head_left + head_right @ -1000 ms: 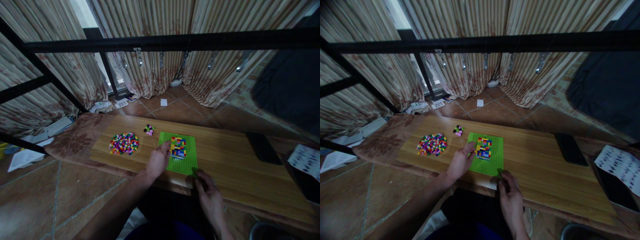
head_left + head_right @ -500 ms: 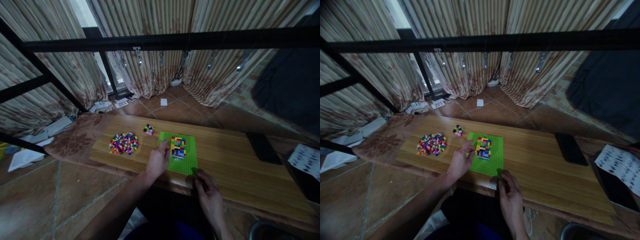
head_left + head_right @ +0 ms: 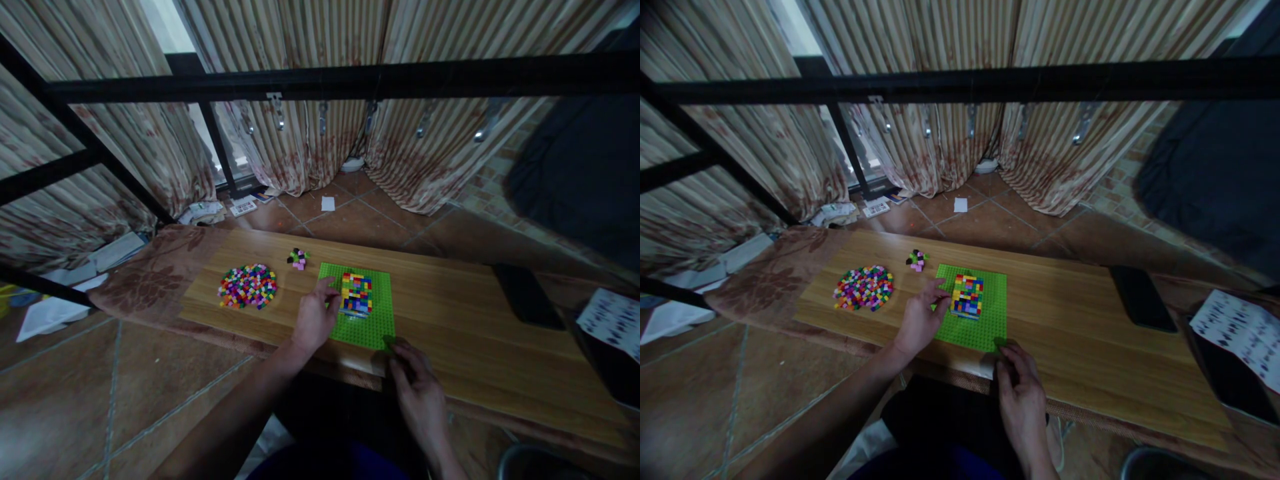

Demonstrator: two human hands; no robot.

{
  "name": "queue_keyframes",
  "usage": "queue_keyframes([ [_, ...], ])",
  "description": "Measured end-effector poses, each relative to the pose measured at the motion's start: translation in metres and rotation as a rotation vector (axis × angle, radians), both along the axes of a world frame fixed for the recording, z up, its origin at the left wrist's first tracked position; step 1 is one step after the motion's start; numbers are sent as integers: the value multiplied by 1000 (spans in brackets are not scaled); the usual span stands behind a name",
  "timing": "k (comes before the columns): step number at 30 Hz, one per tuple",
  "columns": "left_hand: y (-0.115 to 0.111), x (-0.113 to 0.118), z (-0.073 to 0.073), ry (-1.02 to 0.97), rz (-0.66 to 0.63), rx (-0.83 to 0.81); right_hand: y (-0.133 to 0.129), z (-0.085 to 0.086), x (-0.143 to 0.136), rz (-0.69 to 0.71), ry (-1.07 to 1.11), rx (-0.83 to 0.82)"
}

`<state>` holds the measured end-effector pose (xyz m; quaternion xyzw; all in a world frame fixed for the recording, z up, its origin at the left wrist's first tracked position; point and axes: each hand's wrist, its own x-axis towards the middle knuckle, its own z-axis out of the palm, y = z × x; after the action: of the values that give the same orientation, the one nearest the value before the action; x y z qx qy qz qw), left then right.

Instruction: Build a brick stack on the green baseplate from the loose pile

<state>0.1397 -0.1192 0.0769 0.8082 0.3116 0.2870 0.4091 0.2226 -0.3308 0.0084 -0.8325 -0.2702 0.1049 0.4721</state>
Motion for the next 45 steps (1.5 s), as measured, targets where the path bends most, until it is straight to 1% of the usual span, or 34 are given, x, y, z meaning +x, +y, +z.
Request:
queue_keyframes([
  [14, 5, 6, -6, -7, 36, -136, -1, 1, -1, 22, -3, -3],
  [19, 10, 9, -10, -9, 57, -280, -2, -1, 0, 17, -6, -2],
  [24, 11, 13, -8, -30, 90, -384, -1, 0, -1, 20, -20, 9],
  [35, 10, 15, -9, 15, 105, -299, -1, 0, -2, 24, -22, -3],
  [42, 10, 15, -14, -22, 108, -350, -1, -2, 0, 37, -40, -13],
  [45, 11, 14, -18, -58, 92, -420, -2, -4, 1, 32, -37, -4],
])
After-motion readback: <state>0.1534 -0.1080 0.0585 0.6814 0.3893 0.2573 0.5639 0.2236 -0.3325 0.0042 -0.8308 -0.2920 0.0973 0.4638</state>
